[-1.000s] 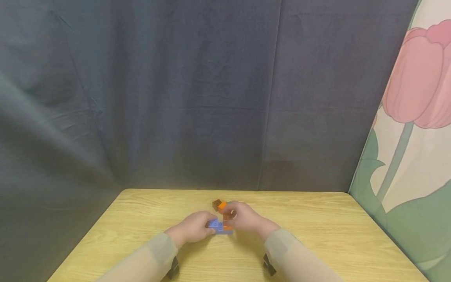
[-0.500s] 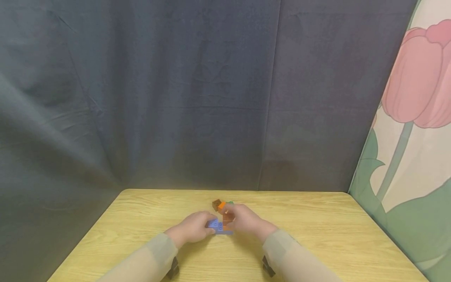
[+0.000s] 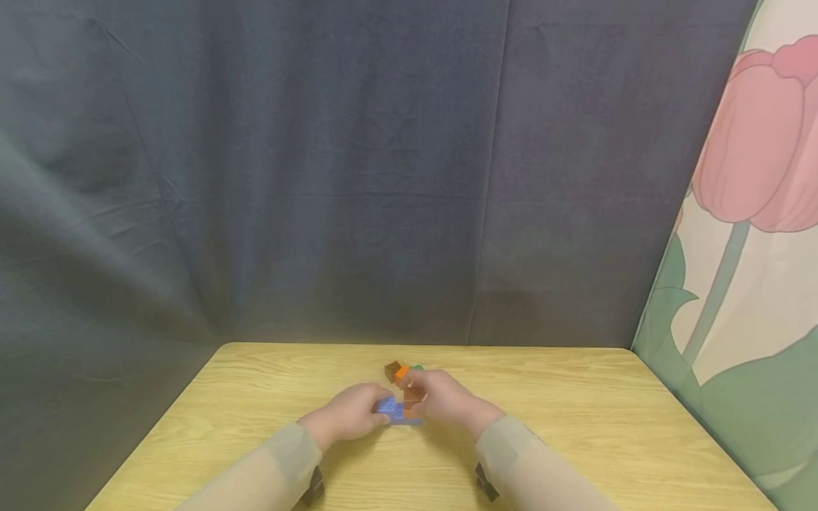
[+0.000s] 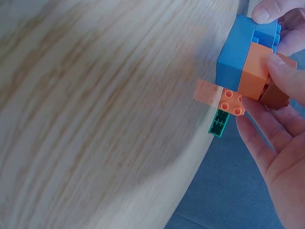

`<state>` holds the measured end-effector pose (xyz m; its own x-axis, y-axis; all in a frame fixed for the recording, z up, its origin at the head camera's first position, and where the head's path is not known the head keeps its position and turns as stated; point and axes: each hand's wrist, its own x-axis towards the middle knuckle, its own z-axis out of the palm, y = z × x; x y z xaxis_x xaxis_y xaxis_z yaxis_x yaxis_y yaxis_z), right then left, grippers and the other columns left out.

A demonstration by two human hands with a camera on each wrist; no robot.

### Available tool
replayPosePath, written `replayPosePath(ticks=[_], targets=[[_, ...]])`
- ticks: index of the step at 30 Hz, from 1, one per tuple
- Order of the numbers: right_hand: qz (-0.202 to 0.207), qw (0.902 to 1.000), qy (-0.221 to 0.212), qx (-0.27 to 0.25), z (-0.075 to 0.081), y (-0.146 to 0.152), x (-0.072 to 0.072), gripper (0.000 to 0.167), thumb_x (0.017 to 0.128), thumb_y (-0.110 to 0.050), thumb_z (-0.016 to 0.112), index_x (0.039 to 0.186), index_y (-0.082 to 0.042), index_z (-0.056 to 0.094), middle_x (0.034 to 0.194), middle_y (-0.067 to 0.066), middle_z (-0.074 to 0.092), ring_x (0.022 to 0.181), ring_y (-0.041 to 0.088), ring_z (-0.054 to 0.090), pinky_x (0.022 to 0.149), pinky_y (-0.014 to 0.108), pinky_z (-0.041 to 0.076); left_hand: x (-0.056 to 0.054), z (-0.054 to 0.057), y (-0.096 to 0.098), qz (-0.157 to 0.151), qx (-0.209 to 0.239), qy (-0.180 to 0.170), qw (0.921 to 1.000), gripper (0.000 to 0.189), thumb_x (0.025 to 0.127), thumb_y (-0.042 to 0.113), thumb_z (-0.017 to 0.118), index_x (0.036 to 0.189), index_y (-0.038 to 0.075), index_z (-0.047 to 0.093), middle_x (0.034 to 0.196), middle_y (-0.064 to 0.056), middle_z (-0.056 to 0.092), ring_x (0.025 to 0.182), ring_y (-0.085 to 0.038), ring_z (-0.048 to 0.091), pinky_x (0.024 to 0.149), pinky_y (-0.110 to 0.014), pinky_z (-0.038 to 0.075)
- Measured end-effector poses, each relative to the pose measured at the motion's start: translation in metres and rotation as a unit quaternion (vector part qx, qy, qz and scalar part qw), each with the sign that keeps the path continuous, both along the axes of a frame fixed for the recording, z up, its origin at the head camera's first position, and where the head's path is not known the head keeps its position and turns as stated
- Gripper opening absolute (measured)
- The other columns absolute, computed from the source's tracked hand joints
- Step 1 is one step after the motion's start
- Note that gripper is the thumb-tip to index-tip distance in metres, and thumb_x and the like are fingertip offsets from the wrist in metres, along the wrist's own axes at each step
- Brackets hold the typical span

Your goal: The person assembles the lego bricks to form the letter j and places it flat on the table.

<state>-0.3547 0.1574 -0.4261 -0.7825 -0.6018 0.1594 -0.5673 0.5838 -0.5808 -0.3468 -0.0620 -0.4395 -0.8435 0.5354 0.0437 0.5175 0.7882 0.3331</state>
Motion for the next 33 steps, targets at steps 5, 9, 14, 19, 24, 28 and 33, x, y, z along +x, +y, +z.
replayPosePath(ticks=[5, 9, 14, 19, 24, 28, 33], targets=[[0.003, 1.0, 0.001, -0.003, -0.0025, 0.0011, -0.0005, 0.037, 0.083, 0.001, 0.077, 0.115, -0.012, 0.064, 0.097, -0.007, 0.063, 0.088, 0.016, 0.057, 0.078, 0.036, 0.049, 0.0008, 0.0004, -0.0001, 0.002, 0.0, 0.002, 1.0, 0.042, 0.091, 0.029, 0.073, 0.129, 0.011, 0.066, 0.103, 0.005, 0.064, 0.085, -0.006, 0.053, 0.081, -0.032, 0.047], [0.004, 0.9999, 0.006, -0.008, -0.004, 0.001, -0.0014, 0.036, 0.083, 0.001, 0.077, 0.114, -0.012, 0.064, 0.097, -0.007, 0.063, 0.088, 0.015, 0.056, 0.079, 0.037, 0.049, 0.0019, 0.0013, -0.0004, 0.004, 0.001, 0.0, 1.0, 0.042, 0.091, 0.029, 0.073, 0.129, 0.011, 0.066, 0.102, 0.005, 0.063, 0.084, -0.006, 0.053, 0.081, -0.032, 0.048], [0.002, 0.9999, -0.004, -0.017, -0.0016, 0.0002, -0.0006, 0.034, 0.084, 0.0, 0.077, 0.114, -0.01, 0.064, 0.099, -0.005, 0.063, 0.09, 0.017, 0.057, 0.08, 0.038, 0.049, 0.0019, 0.0013, -0.0003, 0.01, 0.0, -0.003, 0.9999, 0.044, 0.091, 0.03, 0.073, 0.13, 0.011, 0.066, 0.105, 0.004, 0.064, 0.088, -0.006, 0.055, 0.084, -0.033, 0.048], [-0.005, 0.9992, -0.022, -0.034, 0.0008, 0.002, 0.0023, 0.035, 0.084, -0.001, 0.077, 0.116, -0.008, 0.065, 0.102, -0.003, 0.062, 0.092, 0.019, 0.056, 0.081, 0.039, 0.049, 0.0026, 0.0017, 0.0015, 0.009, -0.001, 0.002, 1.0, 0.043, 0.091, 0.03, 0.073, 0.129, 0.011, 0.066, 0.105, 0.004, 0.064, 0.086, -0.007, 0.053, 0.085, -0.034, 0.048], [-0.011, 0.9992, -0.015, -0.035, -0.0016, 0.002, 0.0016, 0.035, 0.083, -0.001, 0.077, 0.116, -0.007, 0.065, 0.099, -0.004, 0.062, 0.09, 0.018, 0.056, 0.08, 0.039, 0.049, 0.0031, 0.0023, 0.0015, 0.006, 0.0, 0.004, 1.0, 0.043, 0.091, 0.029, 0.073, 0.13, 0.011, 0.066, 0.102, 0.005, 0.063, 0.082, -0.007, 0.051, 0.082, -0.032, 0.048], [-0.016, 0.9995, -0.009, -0.025, -0.0029, 0.0008, 0.0004, 0.036, 0.083, -0.001, 0.078, 0.116, -0.008, 0.065, 0.097, -0.006, 0.062, 0.088, 0.017, 0.056, 0.079, 0.038, 0.05, 0.0037, 0.0043, 0.001, 0.004, 0.003, 0.001, 1.0, 0.043, 0.091, 0.028, 0.074, 0.13, 0.011, 0.066, 0.103, 0.004, 0.063, 0.083, -0.007, 0.052, 0.083, -0.032, 0.048], [-0.016, 0.9998, 0.007, -0.009, -0.0022, -0.001, 0.0009, 0.036, 0.082, -0.001, 0.079, 0.115, -0.009, 0.066, 0.095, -0.006, 0.063, 0.087, 0.016, 0.057, 0.078, 0.036, 0.05, 0.0045, 0.0054, 0.0003, 0.001, 0.004, 0.0, 1.0, 0.043, 0.091, 0.028, 0.073, 0.129, 0.01, 0.066, 0.105, 0.003, 0.064, 0.085, -0.008, 0.054, 0.084, -0.033, 0.048]])
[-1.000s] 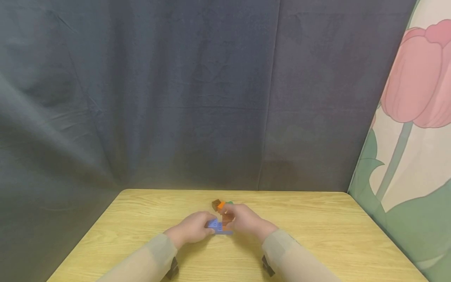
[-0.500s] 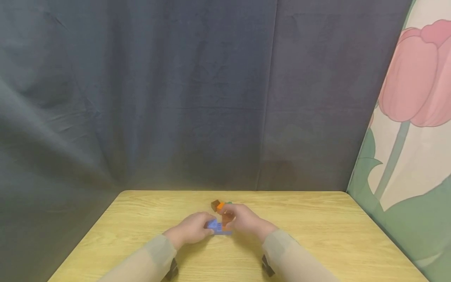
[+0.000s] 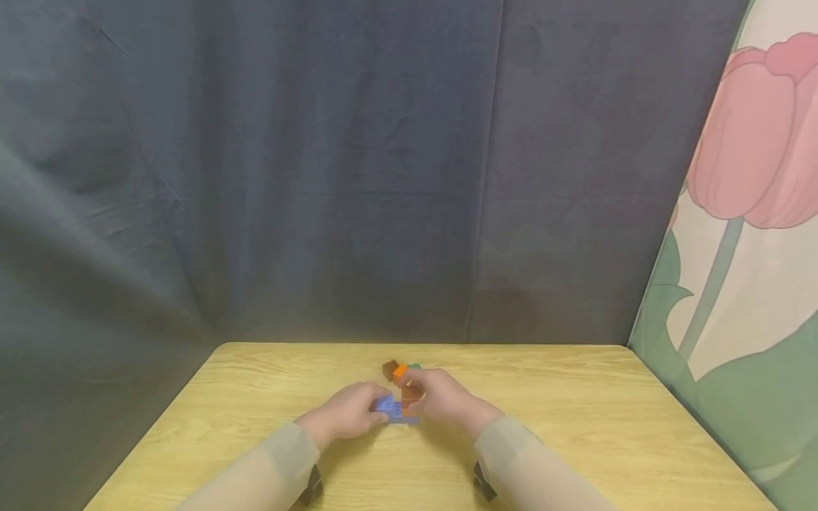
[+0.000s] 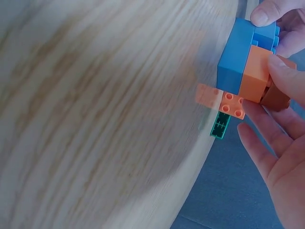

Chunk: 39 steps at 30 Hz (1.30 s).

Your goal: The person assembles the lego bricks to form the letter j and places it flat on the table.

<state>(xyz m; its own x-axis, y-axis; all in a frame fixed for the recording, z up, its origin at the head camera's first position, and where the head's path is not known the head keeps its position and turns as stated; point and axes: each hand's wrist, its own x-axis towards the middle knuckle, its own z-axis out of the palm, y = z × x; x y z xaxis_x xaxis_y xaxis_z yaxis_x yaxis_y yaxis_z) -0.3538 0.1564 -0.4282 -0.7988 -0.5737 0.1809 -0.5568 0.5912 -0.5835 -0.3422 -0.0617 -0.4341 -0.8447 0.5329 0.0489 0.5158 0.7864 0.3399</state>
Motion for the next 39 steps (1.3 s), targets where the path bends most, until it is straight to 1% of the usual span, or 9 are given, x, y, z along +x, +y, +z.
replayPosePath(ticks=[6, 10, 15, 23, 27, 33, 39], targets=[[0.006, 0.9998, 0.016, 0.004, 0.0013, 0.0001, 0.0009, 0.037, 0.081, 0.002, 0.078, 0.114, -0.008, 0.065, 0.093, -0.003, 0.064, 0.086, 0.018, 0.057, 0.078, 0.038, 0.05, 0.0017, -0.0006, 0.0007, 0.003, 0.001, 0.008, 1.0, 0.042, 0.091, 0.028, 0.073, 0.129, 0.009, 0.066, 0.11, 0.0, 0.065, 0.091, -0.01, 0.057, 0.086, -0.035, 0.048], [0.007, 0.9994, 0.032, 0.011, -0.0007, 0.0011, 0.0016, 0.037, 0.081, 0.001, 0.079, 0.114, -0.009, 0.065, 0.093, -0.005, 0.063, 0.086, 0.016, 0.057, 0.079, 0.038, 0.05, 0.0024, -0.0006, 0.0014, 0.003, 0.001, 0.01, 0.9999, 0.042, 0.091, 0.027, 0.073, 0.128, 0.009, 0.066, 0.107, 0.001, 0.064, 0.088, -0.009, 0.055, 0.085, -0.034, 0.048], [0.01, 0.9984, 0.053, 0.018, -0.0036, 0.0025, 0.0043, 0.038, 0.082, -0.001, 0.079, 0.115, -0.01, 0.065, 0.097, -0.006, 0.064, 0.088, 0.013, 0.058, 0.08, 0.039, 0.052, 0.0028, 0.0, 0.0021, 0.0, 0.0, 0.012, 0.9999, 0.041, 0.091, 0.027, 0.074, 0.127, 0.009, 0.067, 0.104, 0.002, 0.064, 0.085, -0.008, 0.054, 0.084, -0.034, 0.048], [0.004, 0.9992, 0.039, 0.007, -0.0046, 0.003, 0.0043, 0.038, 0.082, -0.001, 0.079, 0.116, -0.011, 0.065, 0.099, -0.007, 0.065, 0.091, 0.014, 0.058, 0.082, 0.042, 0.051, 0.0015, -0.0027, 0.0009, 0.003, 0.0, 0.008, 1.0, 0.041, 0.092, 0.027, 0.072, 0.129, 0.01, 0.066, 0.108, 0.002, 0.064, 0.089, -0.009, 0.056, 0.086, -0.034, 0.048], [0.001, 0.9997, 0.026, 0.001, -0.0051, 0.0025, 0.0039, 0.036, 0.083, -0.002, 0.079, 0.115, -0.011, 0.065, 0.099, -0.006, 0.064, 0.091, 0.015, 0.058, 0.081, 0.041, 0.051, -0.0002, -0.0044, 0.0006, 0.003, 0.001, 0.005, 1.0, 0.042, 0.092, 0.027, 0.073, 0.129, 0.01, 0.066, 0.106, 0.003, 0.064, 0.085, -0.008, 0.053, 0.084, -0.033, 0.048], [-0.007, 0.9998, 0.018, 0.003, -0.0045, 0.0021, 0.0043, 0.036, 0.082, -0.002, 0.079, 0.114, -0.012, 0.065, 0.099, -0.007, 0.064, 0.09, 0.015, 0.057, 0.082, 0.039, 0.051, -0.0011, -0.0046, 0.0007, 0.001, 0.0, 0.003, 1.0, 0.042, 0.091, 0.028, 0.073, 0.129, 0.009, 0.066, 0.104, 0.003, 0.063, 0.084, -0.007, 0.053, 0.083, -0.033, 0.048], [0.003, 0.9998, 0.015, -0.009, -0.0045, 0.0019, 0.0041, 0.036, 0.082, 0.001, 0.079, 0.112, -0.011, 0.065, 0.097, -0.005, 0.064, 0.089, 0.017, 0.057, 0.081, 0.042, 0.051, -0.0011, -0.0048, 0.0009, -0.001, 0.002, 0.0, 1.0, 0.042, 0.092, 0.027, 0.072, 0.129, 0.009, 0.066, 0.101, 0.004, 0.063, 0.081, -0.006, 0.052, 0.079, -0.032, 0.047]])
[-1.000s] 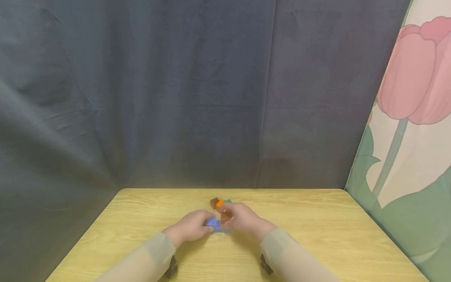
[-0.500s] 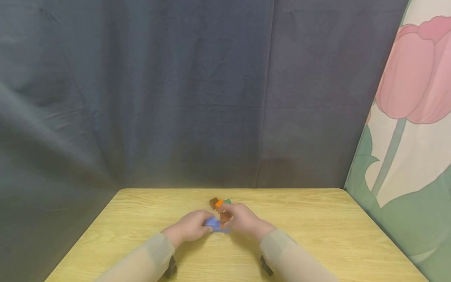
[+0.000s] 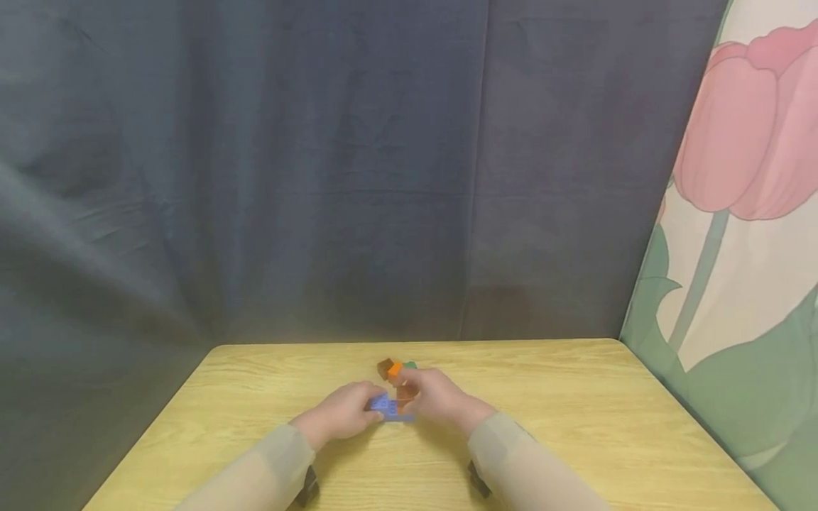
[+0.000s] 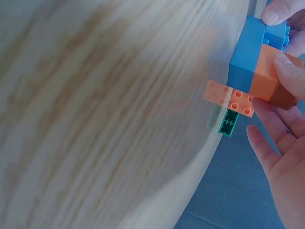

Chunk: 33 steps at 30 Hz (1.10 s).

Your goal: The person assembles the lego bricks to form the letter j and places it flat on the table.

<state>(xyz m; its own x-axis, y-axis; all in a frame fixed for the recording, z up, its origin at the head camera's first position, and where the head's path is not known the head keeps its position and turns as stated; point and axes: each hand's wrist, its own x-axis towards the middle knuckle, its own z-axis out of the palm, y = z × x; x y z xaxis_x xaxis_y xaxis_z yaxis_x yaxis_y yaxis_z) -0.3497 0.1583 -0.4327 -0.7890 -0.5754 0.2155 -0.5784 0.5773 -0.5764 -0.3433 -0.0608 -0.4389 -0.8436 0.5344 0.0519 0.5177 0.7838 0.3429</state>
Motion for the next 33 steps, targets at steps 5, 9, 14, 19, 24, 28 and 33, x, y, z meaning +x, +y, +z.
replayPosePath(ticks=[5, 9, 14, 19, 24, 28, 33], targets=[[-0.011, 0.9998, -0.014, -0.005, 0.0, -0.001, -0.001, 0.034, 0.082, 0.0, 0.079, 0.111, -0.012, 0.065, 0.098, -0.005, 0.063, 0.09, 0.018, 0.056, 0.082, 0.042, 0.05, 0.0, 0.0, 0.0, 0.003, 0.005, -0.006, 1.0, 0.041, 0.092, 0.027, 0.072, 0.129, 0.009, 0.066, 0.101, 0.004, 0.063, 0.081, -0.006, 0.052, 0.078, -0.032, 0.047], [-0.014, 0.9998, -0.014, -0.008, -0.001, -0.002, -0.001, 0.036, 0.082, -0.002, 0.079, 0.113, -0.011, 0.065, 0.094, -0.005, 0.061, 0.085, 0.018, 0.054, 0.076, 0.035, 0.049, 0.0, 0.001, -0.001, 0.004, 0.005, -0.005, 1.0, 0.041, 0.092, 0.027, 0.072, 0.129, 0.009, 0.066, 0.103, 0.003, 0.064, 0.082, -0.007, 0.053, 0.079, -0.033, 0.048], [-0.025, 0.9995, -0.019, -0.008, -0.003, -0.001, 0.001, 0.038, 0.081, -0.002, 0.08, 0.114, -0.013, 0.066, 0.095, -0.006, 0.061, 0.083, 0.016, 0.053, 0.075, 0.034, 0.048, 0.001, -0.001, 0.001, 0.001, 0.0, 0.006, 1.0, 0.042, 0.091, 0.027, 0.073, 0.128, 0.009, 0.066, 0.109, 0.0, 0.065, 0.092, -0.009, 0.058, 0.085, -0.035, 0.049], [-0.028, 0.9989, -0.037, -0.004, -0.001, -0.002, 0.001, 0.038, 0.082, -0.005, 0.08, 0.116, -0.011, 0.066, 0.097, -0.006, 0.062, 0.086, 0.017, 0.055, 0.077, 0.037, 0.049, 0.0, -0.001, 0.001, 0.005, -0.002, 0.007, 1.0, 0.042, 0.091, 0.028, 0.073, 0.128, 0.01, 0.066, 0.109, 0.001, 0.065, 0.092, -0.01, 0.057, 0.086, -0.036, 0.049], [-0.024, 0.9978, -0.057, -0.02, 0.005, 0.0, -0.002, 0.031, 0.09, -0.023, 0.075, 0.115, -0.006, 0.067, 0.097, -0.003, 0.063, 0.085, 0.017, 0.055, 0.077, 0.038, 0.048, -0.001, -0.001, 0.002, 0.002, 0.002, 0.01, 0.9999, 0.04, 0.091, 0.027, 0.073, 0.127, 0.01, 0.067, 0.105, 0.003, 0.064, 0.086, -0.008, 0.055, 0.082, -0.033, 0.048], [-0.029, 0.998, -0.044, -0.035, 0.007, 0.0, -0.008, 0.023, 0.102, -0.028, 0.057, 0.103, -0.009, 0.068, 0.088, -0.002, 0.062, 0.077, 0.016, 0.054, 0.071, 0.035, 0.047, -0.001, 0.0, 0.002, 0.0, -0.002, 0.014, 0.9999, 0.042, 0.091, 0.027, 0.073, 0.129, 0.009, 0.066, 0.109, 0.002, 0.065, 0.088, -0.008, 0.056, 0.084, -0.033, 0.049], [-0.068, 0.9954, -0.046, -0.049, 0.006, 0.001, -0.014, 0.016, 0.103, -0.015, 0.055, 0.094, -0.009, 0.068, 0.081, -0.001, 0.059, 0.07, 0.015, 0.051, 0.064, 0.031, 0.045, 0.001, 0.001, 0.002, 0.002, -0.006, 0.007, 1.0, 0.043, 0.092, 0.028, 0.072, 0.131, 0.009, 0.065, 0.113, 0.0, 0.065, 0.092, -0.009, 0.057, 0.087, -0.034, 0.049]])
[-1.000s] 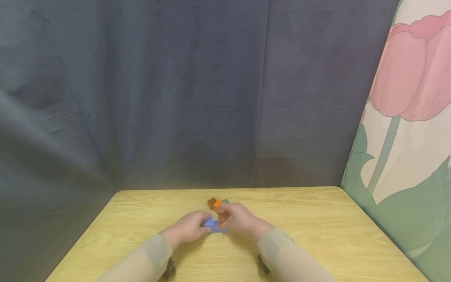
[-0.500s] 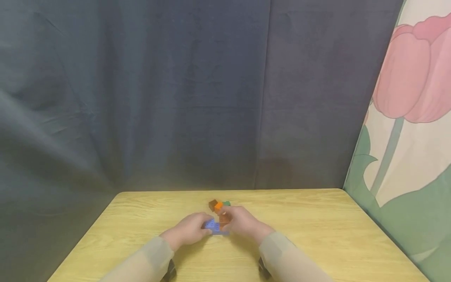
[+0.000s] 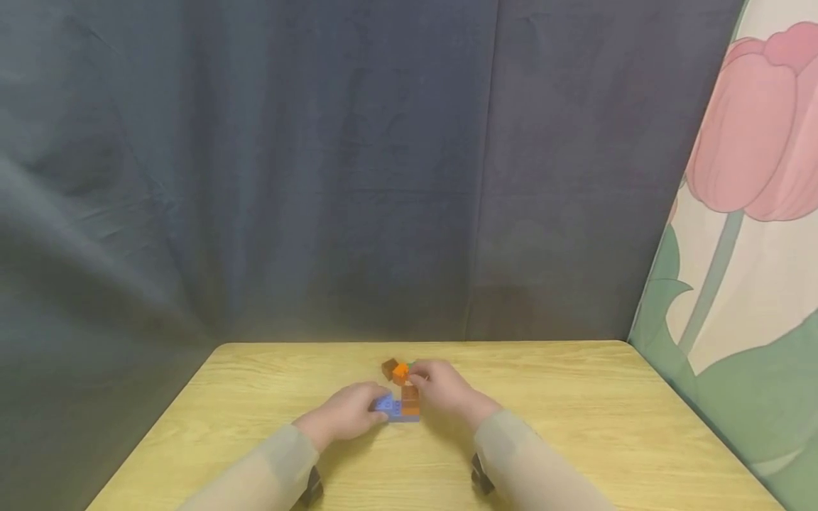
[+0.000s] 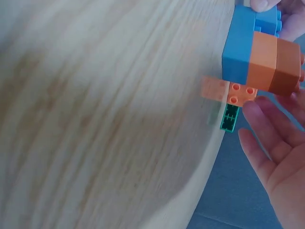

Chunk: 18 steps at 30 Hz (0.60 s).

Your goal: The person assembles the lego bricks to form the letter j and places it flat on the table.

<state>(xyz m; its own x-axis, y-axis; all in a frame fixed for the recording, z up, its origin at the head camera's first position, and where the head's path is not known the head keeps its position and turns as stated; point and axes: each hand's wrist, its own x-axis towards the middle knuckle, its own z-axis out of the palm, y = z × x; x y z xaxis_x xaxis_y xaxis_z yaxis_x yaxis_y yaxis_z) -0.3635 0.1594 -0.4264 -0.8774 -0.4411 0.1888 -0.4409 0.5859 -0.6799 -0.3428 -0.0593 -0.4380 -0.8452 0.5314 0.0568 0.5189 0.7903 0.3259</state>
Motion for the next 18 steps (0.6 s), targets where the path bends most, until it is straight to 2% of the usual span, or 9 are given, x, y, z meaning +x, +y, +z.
replayPosePath(ticks=[6, 9, 13, 18], targets=[[-0.03, 0.9992, 0.018, 0.019, 0.002, -0.002, -0.011, 0.004, 0.093, -0.005, 0.068, 0.096, -0.006, 0.069, 0.088, -0.001, 0.062, 0.075, 0.016, 0.054, 0.067, 0.033, 0.049, 0.0, 0.001, 0.0, 0.001, -0.001, -0.003, 1.0, 0.043, 0.092, 0.028, 0.072, 0.131, 0.01, 0.065, 0.112, 0.0, 0.065, 0.092, -0.009, 0.057, 0.088, -0.035, 0.048], [-0.045, 0.9976, 0.03, 0.044, 0.004, -0.007, -0.017, 0.008, 0.089, -0.006, 0.074, 0.095, -0.007, 0.069, 0.086, 0.0, 0.063, 0.074, 0.016, 0.055, 0.066, 0.035, 0.049, -0.001, 0.001, -0.001, 0.0, 0.0, -0.004, 1.0, 0.043, 0.093, 0.029, 0.071, 0.13, 0.01, 0.065, 0.113, 0.0, 0.065, 0.093, -0.009, 0.057, 0.089, -0.035, 0.048], [-0.056, 0.9959, 0.023, 0.067, 0.007, -0.014, -0.022, 0.013, 0.085, -0.007, 0.078, 0.095, -0.008, 0.069, 0.084, 0.003, 0.063, 0.072, 0.018, 0.055, 0.065, 0.035, 0.049, -0.001, 0.001, -0.001, 0.001, -0.002, -0.008, 1.0, 0.043, 0.093, 0.03, 0.071, 0.131, 0.01, 0.065, 0.114, 0.0, 0.064, 0.094, -0.009, 0.058, 0.089, -0.035, 0.048], [-0.068, 0.9939, 0.014, 0.085, 0.004, -0.021, -0.03, 0.018, 0.083, -0.011, 0.08, 0.096, -0.009, 0.068, 0.078, 0.0, 0.059, 0.066, 0.017, 0.053, 0.06, 0.032, 0.047, -0.001, 0.002, -0.001, 0.001, -0.002, -0.01, 1.0, 0.044, 0.093, 0.03, 0.071, 0.131, 0.01, 0.064, 0.114, 0.0, 0.064, 0.094, -0.009, 0.057, 0.088, -0.034, 0.048]])
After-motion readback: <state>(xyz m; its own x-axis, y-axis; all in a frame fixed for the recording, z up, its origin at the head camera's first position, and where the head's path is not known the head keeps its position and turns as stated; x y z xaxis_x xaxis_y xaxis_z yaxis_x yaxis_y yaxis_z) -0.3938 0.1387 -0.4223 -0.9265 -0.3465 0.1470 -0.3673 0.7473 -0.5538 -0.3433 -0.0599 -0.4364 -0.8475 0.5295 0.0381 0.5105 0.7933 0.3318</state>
